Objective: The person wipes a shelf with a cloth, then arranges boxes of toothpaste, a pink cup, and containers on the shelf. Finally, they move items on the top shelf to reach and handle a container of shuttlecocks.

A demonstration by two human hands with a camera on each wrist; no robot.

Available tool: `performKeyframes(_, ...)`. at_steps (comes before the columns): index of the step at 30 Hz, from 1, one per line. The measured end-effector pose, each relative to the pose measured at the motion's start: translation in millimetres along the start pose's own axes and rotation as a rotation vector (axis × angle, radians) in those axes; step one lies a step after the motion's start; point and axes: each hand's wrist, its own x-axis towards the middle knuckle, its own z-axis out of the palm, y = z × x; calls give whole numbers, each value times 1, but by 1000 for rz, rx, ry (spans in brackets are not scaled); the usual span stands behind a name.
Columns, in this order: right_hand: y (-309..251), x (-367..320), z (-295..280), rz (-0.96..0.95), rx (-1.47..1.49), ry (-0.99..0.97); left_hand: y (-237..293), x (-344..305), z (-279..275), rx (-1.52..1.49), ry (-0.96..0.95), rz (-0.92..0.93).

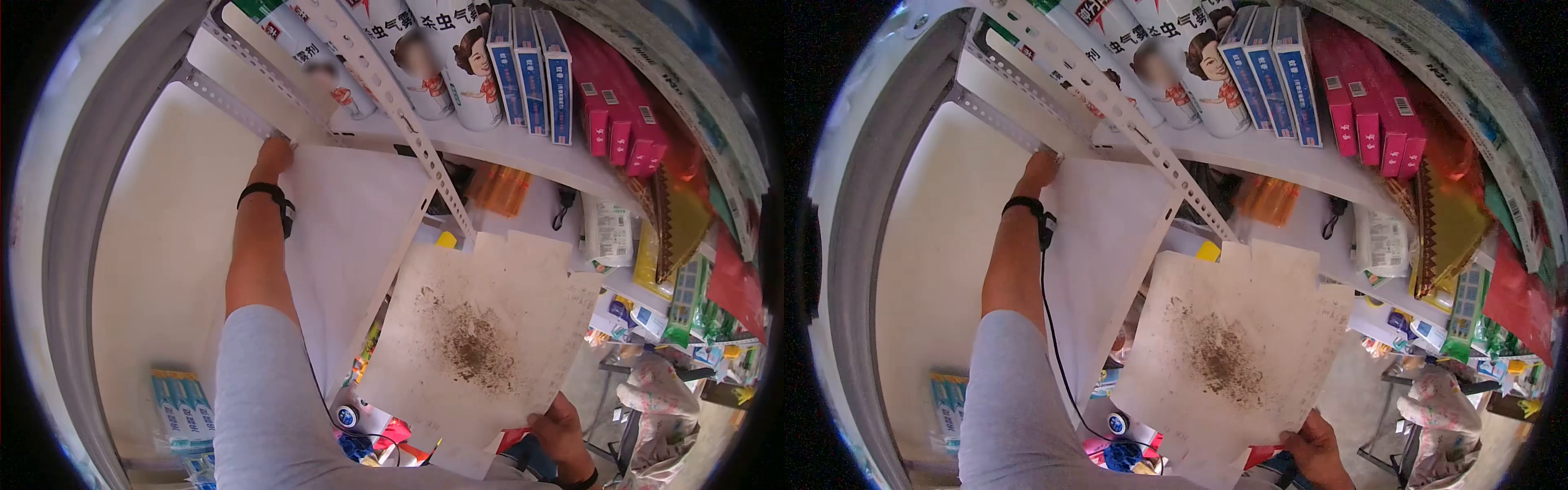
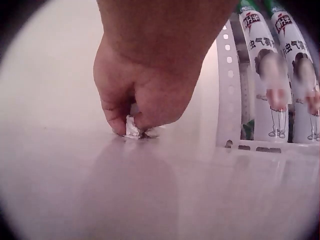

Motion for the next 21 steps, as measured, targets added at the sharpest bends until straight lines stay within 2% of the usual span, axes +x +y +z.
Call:
performKeyframes(5, 1, -9, -8, -26, 31, 2, 2, -1, -1, -109, 49, -24)
performKeyframes(6, -1, -11, -12, -20, -54, -1, 5, -6, -3, -124, 50, -37)
performKeyframes(8, -3, -13, -18, 2, -223, -10, 10, -9, -11, -162, 25, 61)
performKeyframes(12, -6, -9, 2, -63, -171, -4, 19, -17, -15, -213, 11, 373)
performKeyframes(14, -3, -6, 1, -96, -187, -21, 81, -69, -74, -717, 6, 166)
performKeyframes(16, -6, -6, 10, -81, -123, 8, 123, -97, -100, -713, 121, 344)
performKeyframes(18, -8, -8, 18, -74, -81, 20, 163, -116, -108, -862, 333, 550)
performKeyframes(20, -8, -10, 20, -64, -65, 8, 199, -149, -144, -984, 174, 479)
performKeyframes(21, -8, -11, 19, -72, -55, 0, 209, -161, -152, -990, 170, 465)
